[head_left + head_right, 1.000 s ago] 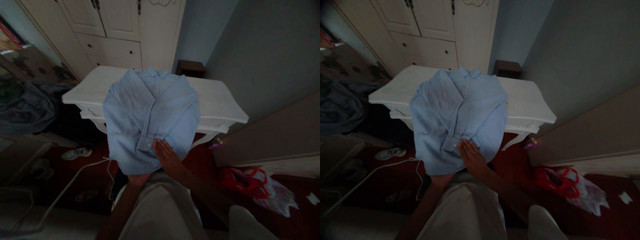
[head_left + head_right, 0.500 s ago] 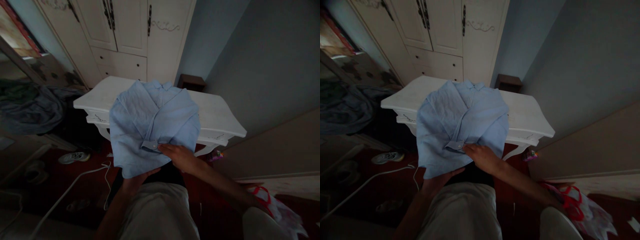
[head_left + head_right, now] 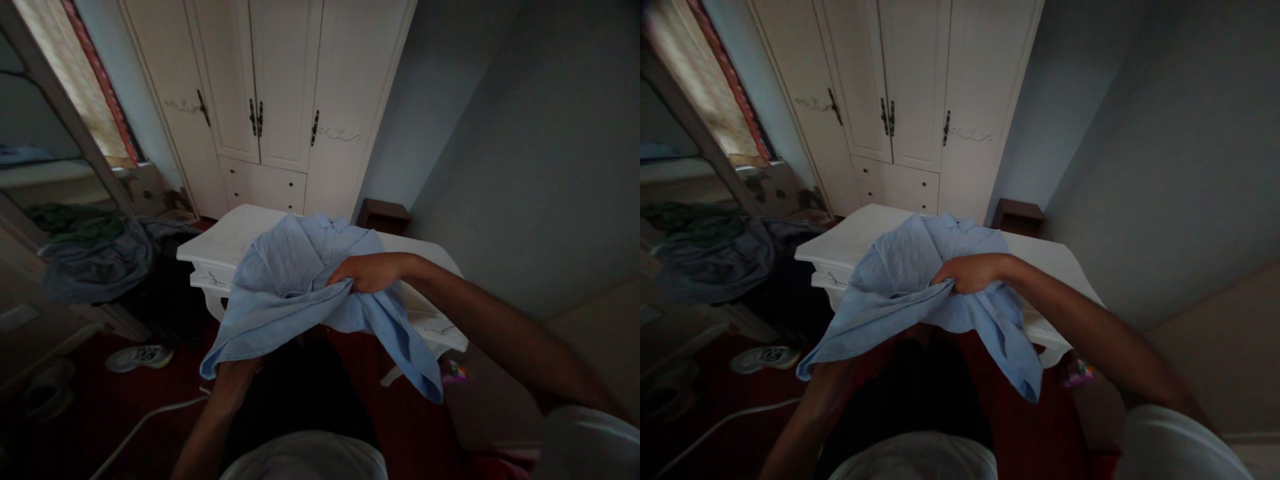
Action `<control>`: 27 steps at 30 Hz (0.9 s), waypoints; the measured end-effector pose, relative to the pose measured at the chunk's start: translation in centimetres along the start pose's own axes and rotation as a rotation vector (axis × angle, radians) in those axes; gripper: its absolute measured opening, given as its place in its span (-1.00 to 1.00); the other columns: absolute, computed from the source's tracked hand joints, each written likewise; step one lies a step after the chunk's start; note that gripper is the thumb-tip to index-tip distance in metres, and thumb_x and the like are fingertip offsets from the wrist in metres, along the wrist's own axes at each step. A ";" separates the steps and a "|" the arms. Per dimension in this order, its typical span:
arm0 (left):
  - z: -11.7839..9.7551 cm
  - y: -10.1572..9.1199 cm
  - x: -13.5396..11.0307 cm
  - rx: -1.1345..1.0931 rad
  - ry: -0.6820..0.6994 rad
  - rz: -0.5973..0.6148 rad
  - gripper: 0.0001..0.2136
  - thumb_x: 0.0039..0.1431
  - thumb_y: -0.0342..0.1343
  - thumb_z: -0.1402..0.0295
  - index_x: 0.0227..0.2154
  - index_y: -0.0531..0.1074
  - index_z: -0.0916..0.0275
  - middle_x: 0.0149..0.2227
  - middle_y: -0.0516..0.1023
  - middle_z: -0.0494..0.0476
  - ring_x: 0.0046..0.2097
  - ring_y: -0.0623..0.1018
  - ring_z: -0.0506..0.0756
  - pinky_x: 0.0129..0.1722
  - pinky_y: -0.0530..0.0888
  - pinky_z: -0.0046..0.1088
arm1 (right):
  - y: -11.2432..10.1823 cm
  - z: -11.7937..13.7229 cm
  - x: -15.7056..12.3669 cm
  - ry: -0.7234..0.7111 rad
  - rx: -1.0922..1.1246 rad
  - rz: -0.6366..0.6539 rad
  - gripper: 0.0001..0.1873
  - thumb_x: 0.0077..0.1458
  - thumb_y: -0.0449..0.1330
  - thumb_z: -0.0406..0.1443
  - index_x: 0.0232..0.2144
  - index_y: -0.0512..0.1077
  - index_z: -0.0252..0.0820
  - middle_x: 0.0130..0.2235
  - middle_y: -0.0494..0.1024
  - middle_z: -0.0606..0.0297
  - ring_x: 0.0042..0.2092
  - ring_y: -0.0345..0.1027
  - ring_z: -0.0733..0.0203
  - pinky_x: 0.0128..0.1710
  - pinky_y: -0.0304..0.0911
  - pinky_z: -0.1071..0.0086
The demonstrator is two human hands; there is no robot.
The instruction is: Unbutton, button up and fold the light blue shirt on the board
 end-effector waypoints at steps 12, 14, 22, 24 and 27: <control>-17.0 -5.7 -0.2 0.202 0.826 -0.627 -0.32 0.04 0.26 0.40 0.22 0.15 0.01 0.04 0.43 0.18 0.07 0.46 0.21 0.01 0.46 -0.17 | -7.2 -1.8 1.6 0.088 -0.022 0.026 -0.75 -0.06 0.22 -0.48 -0.27 0.57 -0.28 -0.33 0.61 0.34 -0.24 0.43 0.24 -0.19 0.26 0.43; -19.9 -4.7 1.0 0.263 0.934 -0.586 -0.18 0.02 0.29 0.38 0.29 -0.01 -0.03 0.21 0.28 0.21 0.24 0.30 0.27 0.12 0.38 -0.07 | -7.4 -1.9 1.8 0.087 0.014 0.049 -0.74 -0.04 0.20 -0.48 -0.26 0.57 -0.28 -0.34 0.61 0.35 -0.23 0.43 0.25 -0.19 0.25 0.44; -21.5 6.2 11.4 0.522 0.589 0.422 -0.30 0.02 0.26 0.08 0.21 0.23 0.16 -0.04 0.57 0.27 -0.03 0.56 0.30 -0.10 0.44 -0.21 | -7.8 -2.7 2.7 0.050 0.054 0.088 -0.75 -0.05 0.16 -0.54 -0.33 0.57 -0.27 -0.44 0.53 0.45 -0.36 0.34 0.34 -0.25 0.19 0.49; -21.0 7.4 12.4 0.506 0.549 0.576 -0.55 0.09 0.20 0.06 -0.01 0.46 0.17 -0.19 0.63 0.19 -0.16 0.60 0.24 -0.20 0.42 -0.31 | -8.2 -3.6 2.6 0.075 0.072 0.071 -0.76 -0.06 0.16 -0.54 -0.35 0.56 -0.28 -0.49 0.48 0.47 -0.39 0.30 0.36 -0.30 0.17 0.51; -21.3 7.9 13.3 0.458 0.566 0.666 -0.73 0.14 0.15 0.11 -0.26 0.56 0.18 -0.33 0.64 0.13 -0.27 0.59 0.16 -0.30 0.36 -0.41 | -8.9 -4.7 2.4 0.074 0.126 0.057 -0.80 -0.06 0.18 -0.52 -0.36 0.54 -0.27 -0.50 0.44 0.49 -0.39 0.28 0.38 -0.34 0.16 0.54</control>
Point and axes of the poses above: each hand's wrist, its own x-axis towards the middle knuckle, its own y-axis out of the palm, z = x × y, the point moved 9 cm from there along x, towards the middle knuckle
